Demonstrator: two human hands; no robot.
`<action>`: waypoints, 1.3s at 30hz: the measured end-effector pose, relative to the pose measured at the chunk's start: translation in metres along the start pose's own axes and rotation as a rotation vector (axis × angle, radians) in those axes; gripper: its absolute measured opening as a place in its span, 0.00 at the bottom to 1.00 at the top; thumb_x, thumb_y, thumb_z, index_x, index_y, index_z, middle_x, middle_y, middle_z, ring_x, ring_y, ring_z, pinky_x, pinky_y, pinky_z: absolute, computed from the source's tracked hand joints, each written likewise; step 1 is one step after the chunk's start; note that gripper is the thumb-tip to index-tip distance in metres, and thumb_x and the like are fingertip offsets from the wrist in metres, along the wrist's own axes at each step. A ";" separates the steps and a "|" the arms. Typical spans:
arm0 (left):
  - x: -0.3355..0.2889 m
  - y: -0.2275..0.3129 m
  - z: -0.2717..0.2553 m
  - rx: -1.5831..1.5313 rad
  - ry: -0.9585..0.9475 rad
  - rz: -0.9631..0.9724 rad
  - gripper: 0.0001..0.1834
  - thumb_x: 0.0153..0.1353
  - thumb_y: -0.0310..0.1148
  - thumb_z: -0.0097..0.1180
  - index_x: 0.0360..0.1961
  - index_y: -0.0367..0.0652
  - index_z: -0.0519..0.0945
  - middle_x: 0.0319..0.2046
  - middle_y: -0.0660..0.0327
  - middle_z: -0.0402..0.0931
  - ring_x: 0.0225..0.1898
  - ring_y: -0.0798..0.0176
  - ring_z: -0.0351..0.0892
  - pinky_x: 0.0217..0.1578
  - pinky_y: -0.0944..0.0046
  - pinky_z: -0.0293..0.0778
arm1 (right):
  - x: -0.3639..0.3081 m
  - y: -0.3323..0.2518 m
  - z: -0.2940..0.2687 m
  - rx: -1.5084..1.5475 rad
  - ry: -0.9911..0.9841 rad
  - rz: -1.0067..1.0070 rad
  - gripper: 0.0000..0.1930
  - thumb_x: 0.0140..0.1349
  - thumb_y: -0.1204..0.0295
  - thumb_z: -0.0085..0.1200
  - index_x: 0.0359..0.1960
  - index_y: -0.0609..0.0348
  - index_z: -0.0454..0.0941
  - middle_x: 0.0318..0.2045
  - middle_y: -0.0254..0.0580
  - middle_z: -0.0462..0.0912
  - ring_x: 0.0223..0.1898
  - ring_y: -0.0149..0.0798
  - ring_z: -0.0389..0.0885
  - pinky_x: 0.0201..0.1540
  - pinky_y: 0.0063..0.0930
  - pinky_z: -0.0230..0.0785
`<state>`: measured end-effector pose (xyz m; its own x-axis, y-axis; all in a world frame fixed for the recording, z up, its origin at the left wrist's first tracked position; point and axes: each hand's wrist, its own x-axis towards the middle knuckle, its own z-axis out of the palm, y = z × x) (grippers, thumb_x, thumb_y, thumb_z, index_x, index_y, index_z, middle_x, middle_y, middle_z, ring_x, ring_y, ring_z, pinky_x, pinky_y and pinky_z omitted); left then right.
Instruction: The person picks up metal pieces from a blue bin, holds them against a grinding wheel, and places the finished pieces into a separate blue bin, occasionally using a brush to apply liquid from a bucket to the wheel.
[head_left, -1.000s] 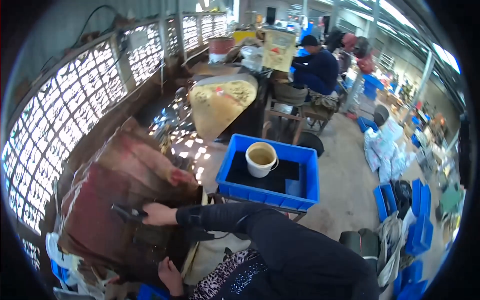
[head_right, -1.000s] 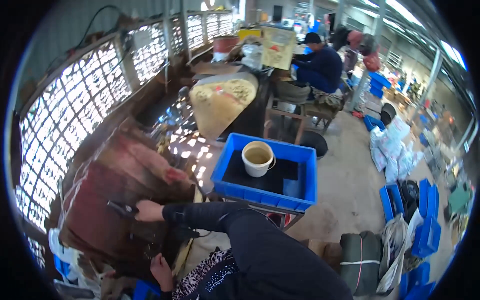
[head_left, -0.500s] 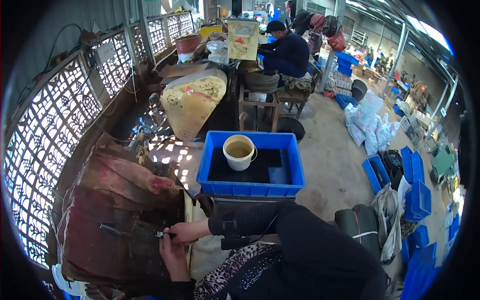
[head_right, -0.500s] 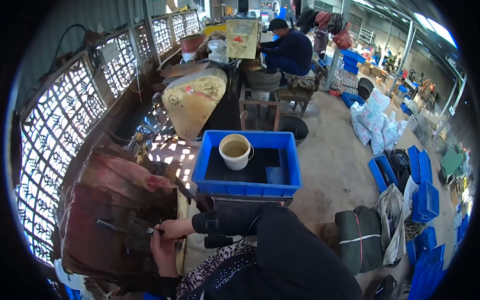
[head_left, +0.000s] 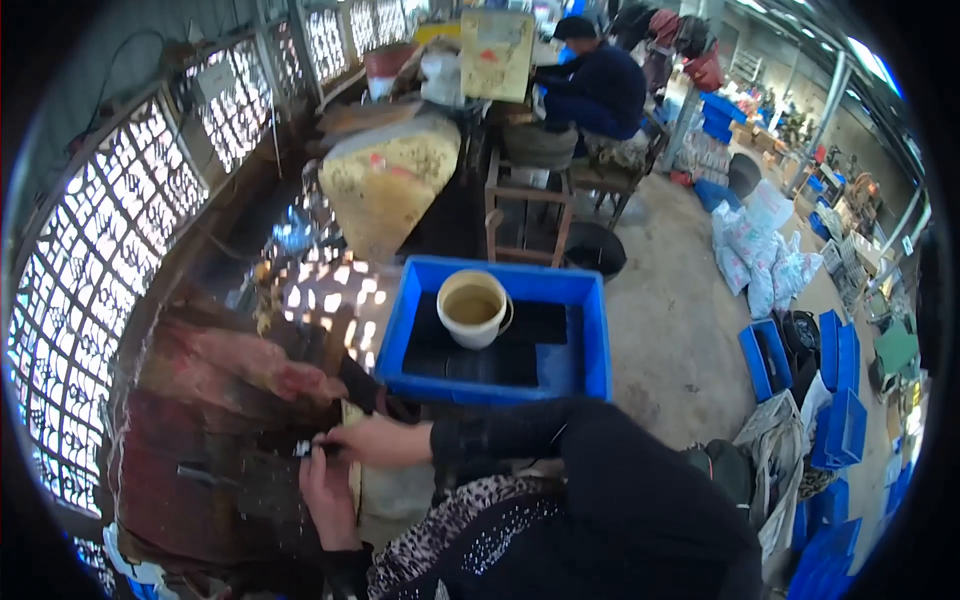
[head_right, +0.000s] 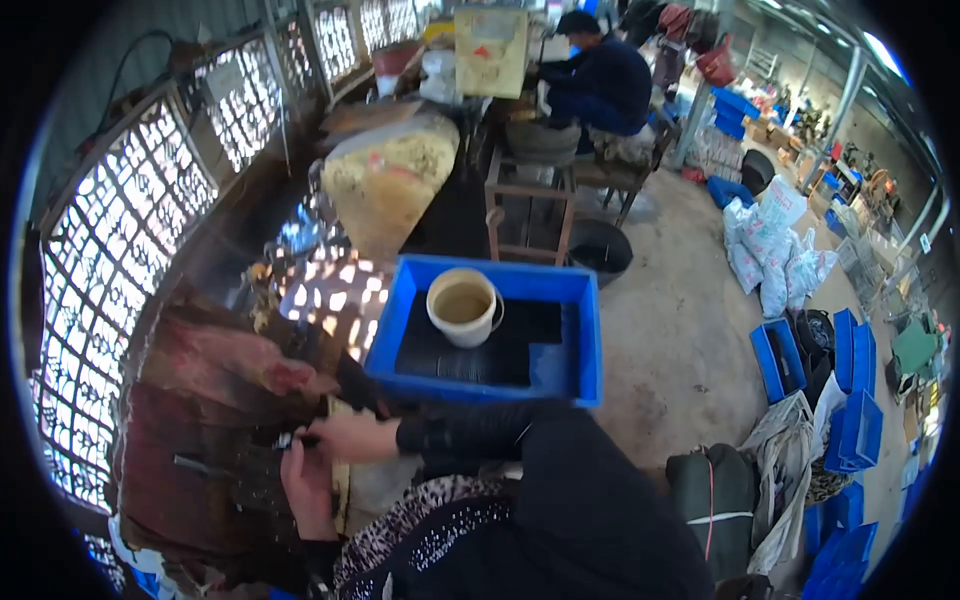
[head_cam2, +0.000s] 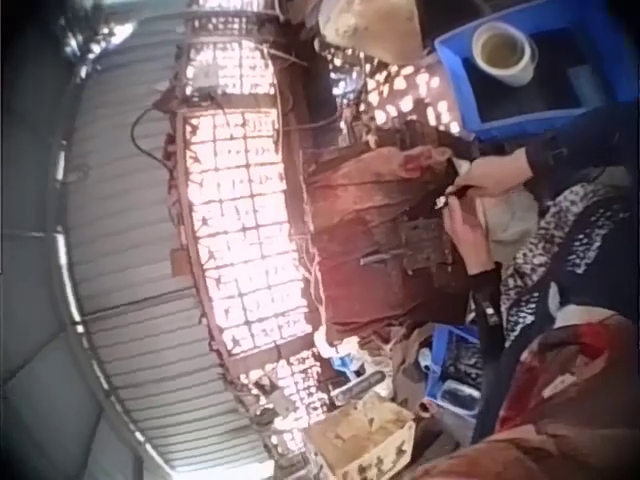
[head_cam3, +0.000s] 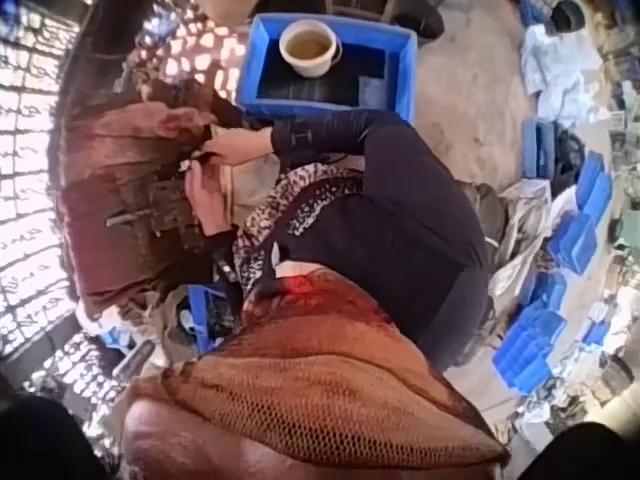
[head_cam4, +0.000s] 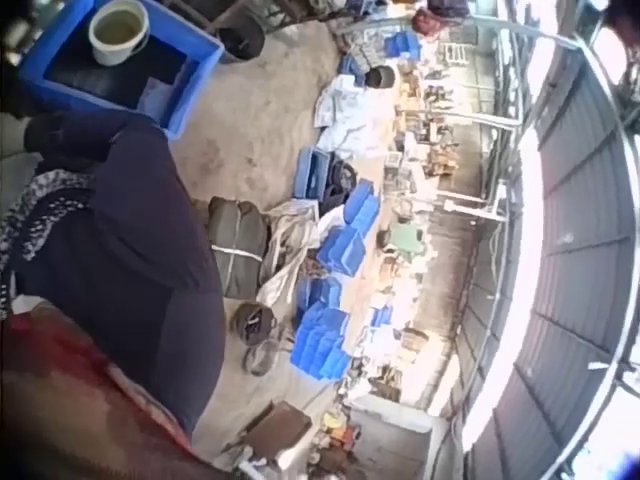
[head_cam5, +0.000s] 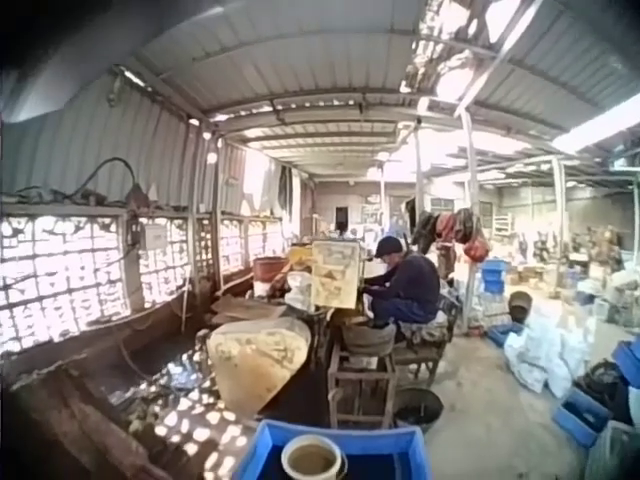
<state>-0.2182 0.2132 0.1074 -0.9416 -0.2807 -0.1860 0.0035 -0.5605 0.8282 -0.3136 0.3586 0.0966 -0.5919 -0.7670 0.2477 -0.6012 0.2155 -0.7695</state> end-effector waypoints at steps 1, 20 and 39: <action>-0.002 -0.001 -0.003 0.074 -0.083 -0.040 0.14 0.71 0.36 0.50 0.50 0.37 0.76 0.48 0.59 0.78 0.48 0.66 0.77 0.50 0.66 0.72 | -0.006 0.013 -0.017 -0.079 -0.037 -0.002 0.14 0.61 0.68 0.54 0.47 0.56 0.77 0.33 0.53 0.82 0.30 0.52 0.82 0.29 0.42 0.74; -0.006 -0.037 -0.125 1.129 0.565 0.499 0.16 0.68 0.24 0.51 0.56 0.32 0.74 0.53 0.53 0.77 0.54 0.61 0.76 0.56 0.64 0.71 | -0.229 0.251 -0.192 -0.368 -0.393 1.401 0.11 0.54 0.73 0.45 0.19 0.66 0.75 0.16 0.46 0.76 0.18 0.45 0.78 0.22 0.41 0.70; -0.021 -0.017 -0.124 1.311 0.577 0.473 0.18 0.67 0.25 0.50 0.58 0.31 0.73 0.55 0.51 0.75 0.54 0.60 0.75 0.57 0.63 0.69 | -0.280 0.256 -0.164 -0.350 -0.448 1.421 0.12 0.62 0.72 0.47 0.24 0.62 0.79 0.17 0.38 0.75 0.15 0.35 0.72 0.19 0.30 0.66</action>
<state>-0.1567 0.1323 0.0314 -0.6806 -0.6651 0.3071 -0.3283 0.6517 0.6838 -0.3901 0.7281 -0.0733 -0.6021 0.0905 -0.7933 0.1745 0.9845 -0.0201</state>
